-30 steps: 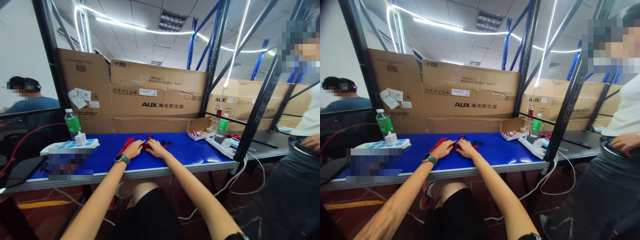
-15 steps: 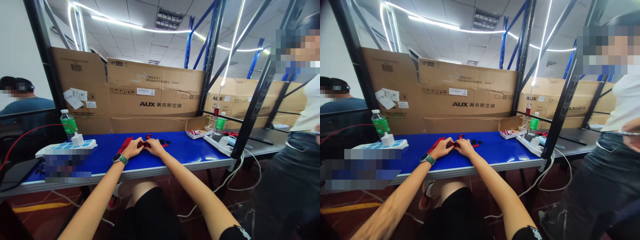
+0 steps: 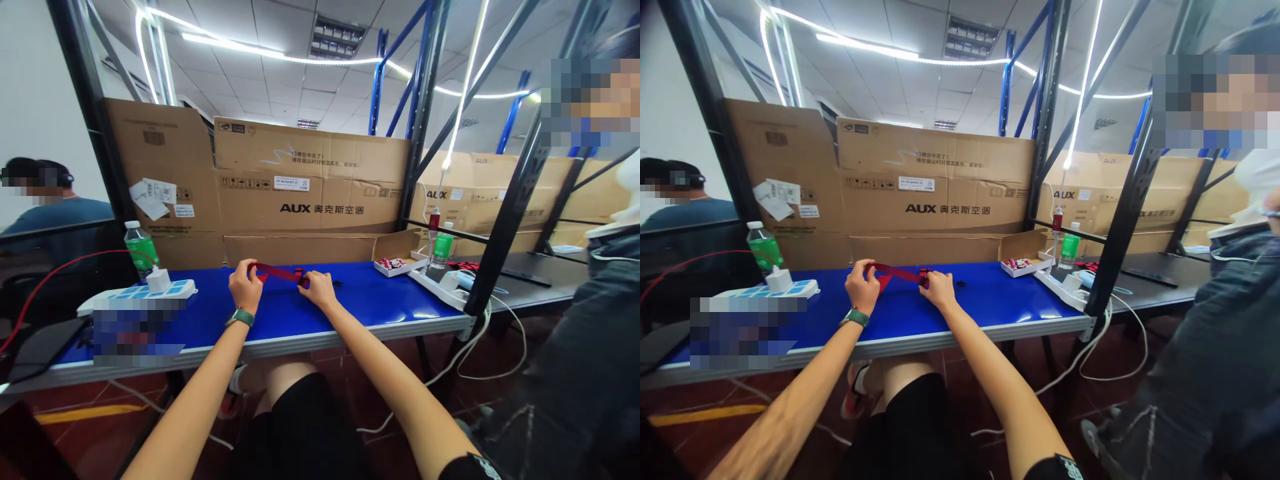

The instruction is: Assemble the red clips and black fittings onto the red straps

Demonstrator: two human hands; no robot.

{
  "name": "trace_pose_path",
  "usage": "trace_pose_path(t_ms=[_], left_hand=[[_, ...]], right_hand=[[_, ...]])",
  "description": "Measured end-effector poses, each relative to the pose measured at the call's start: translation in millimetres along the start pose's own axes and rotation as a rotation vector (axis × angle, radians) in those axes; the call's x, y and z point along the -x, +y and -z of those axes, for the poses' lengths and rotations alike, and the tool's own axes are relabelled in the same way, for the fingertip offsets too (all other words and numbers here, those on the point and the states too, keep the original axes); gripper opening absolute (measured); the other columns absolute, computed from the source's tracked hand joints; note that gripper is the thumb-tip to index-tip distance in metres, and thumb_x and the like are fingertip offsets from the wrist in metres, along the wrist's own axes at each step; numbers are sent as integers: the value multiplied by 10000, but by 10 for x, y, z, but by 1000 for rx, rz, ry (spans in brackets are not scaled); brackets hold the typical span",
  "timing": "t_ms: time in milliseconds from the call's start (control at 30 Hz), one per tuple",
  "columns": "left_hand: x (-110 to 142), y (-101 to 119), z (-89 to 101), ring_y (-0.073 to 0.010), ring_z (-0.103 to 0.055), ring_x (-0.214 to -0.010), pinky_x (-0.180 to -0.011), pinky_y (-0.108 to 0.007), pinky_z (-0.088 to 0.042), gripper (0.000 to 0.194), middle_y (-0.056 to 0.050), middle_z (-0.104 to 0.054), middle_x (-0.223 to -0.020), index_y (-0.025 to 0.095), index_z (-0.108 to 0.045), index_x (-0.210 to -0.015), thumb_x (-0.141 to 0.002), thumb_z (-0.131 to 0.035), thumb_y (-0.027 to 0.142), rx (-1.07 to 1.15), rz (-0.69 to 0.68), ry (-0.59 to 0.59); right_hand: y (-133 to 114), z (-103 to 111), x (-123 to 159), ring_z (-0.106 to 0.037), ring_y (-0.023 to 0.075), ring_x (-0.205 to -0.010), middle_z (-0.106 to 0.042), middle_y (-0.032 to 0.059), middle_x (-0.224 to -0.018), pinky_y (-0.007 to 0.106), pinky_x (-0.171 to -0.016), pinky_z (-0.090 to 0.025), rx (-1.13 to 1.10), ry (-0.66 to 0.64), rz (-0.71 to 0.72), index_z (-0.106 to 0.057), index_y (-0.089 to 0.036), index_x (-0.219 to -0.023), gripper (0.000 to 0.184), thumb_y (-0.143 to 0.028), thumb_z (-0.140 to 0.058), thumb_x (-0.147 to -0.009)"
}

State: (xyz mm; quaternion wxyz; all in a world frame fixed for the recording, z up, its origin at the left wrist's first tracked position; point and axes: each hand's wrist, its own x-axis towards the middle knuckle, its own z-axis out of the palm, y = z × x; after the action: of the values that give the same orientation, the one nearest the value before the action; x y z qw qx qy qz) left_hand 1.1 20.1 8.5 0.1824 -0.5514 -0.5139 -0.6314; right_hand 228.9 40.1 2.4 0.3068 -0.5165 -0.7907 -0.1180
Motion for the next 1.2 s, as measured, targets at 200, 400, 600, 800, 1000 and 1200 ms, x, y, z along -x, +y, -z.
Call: trace_pose_path(t_ms=[200,400,600,800,1000,1200], left_hand=[[-34,-51,-2,-255,-620,-1027,-928,-393,-468,194,-131,-646,-1093,173,-566,-1130,-974,-462,223,83,47,206],[-40,-64,-43,-197,-655,-899,-838,-336,-515,172,-104,-629,-1062,175,-547,-1106,-984,-471,271,219,-16,84],[-31,-28,-38,-190,-677,-930,-881,-320,-521,131,-59,-684,-1002,208,-567,-1045,-950,-479,231,282,-67,-163],[15,-145,-49,-253,-633,-923,-853,-366,-497,108,-95,-654,-962,210,-671,-863,-809,-579,218,-83,-1,-289],[35,-203,-69,-229,-659,-790,-752,-328,-489,173,-63,-701,-824,204,-691,-907,-793,-561,207,-140,140,-293],[25,-159,-128,-246,-713,-812,-824,-363,-537,242,-105,-754,-859,164,-712,-931,-863,-566,345,1,202,-289]], right_hand=[[47,44,65,-564,315,-1074,-681,192,-1090,467,-959,-331,171,0,-246,-675,-133,-1056,261,-322,-570,-911],[18,42,82,-455,338,-1229,-589,195,-1312,502,-1012,-311,56,57,-120,-550,-137,-1350,491,-212,-544,-864],[-81,60,101,-529,228,-1175,-656,84,-1219,371,-987,-360,-256,-228,447,-562,-232,-1353,370,-290,-479,-997],[-95,53,119,-580,205,-1067,-649,80,-1141,312,-925,-401,-193,-259,597,-691,-228,-1232,314,-360,-516,-1007],[-108,36,112,-592,210,-971,-661,84,-986,310,-850,-408,-42,-212,623,-729,-192,-1150,294,-330,-521,-994],[-163,66,119,-609,211,-922,-690,115,-934,321,-854,-400,54,-224,630,-745,-135,-992,364,-336,-443,-1024]])
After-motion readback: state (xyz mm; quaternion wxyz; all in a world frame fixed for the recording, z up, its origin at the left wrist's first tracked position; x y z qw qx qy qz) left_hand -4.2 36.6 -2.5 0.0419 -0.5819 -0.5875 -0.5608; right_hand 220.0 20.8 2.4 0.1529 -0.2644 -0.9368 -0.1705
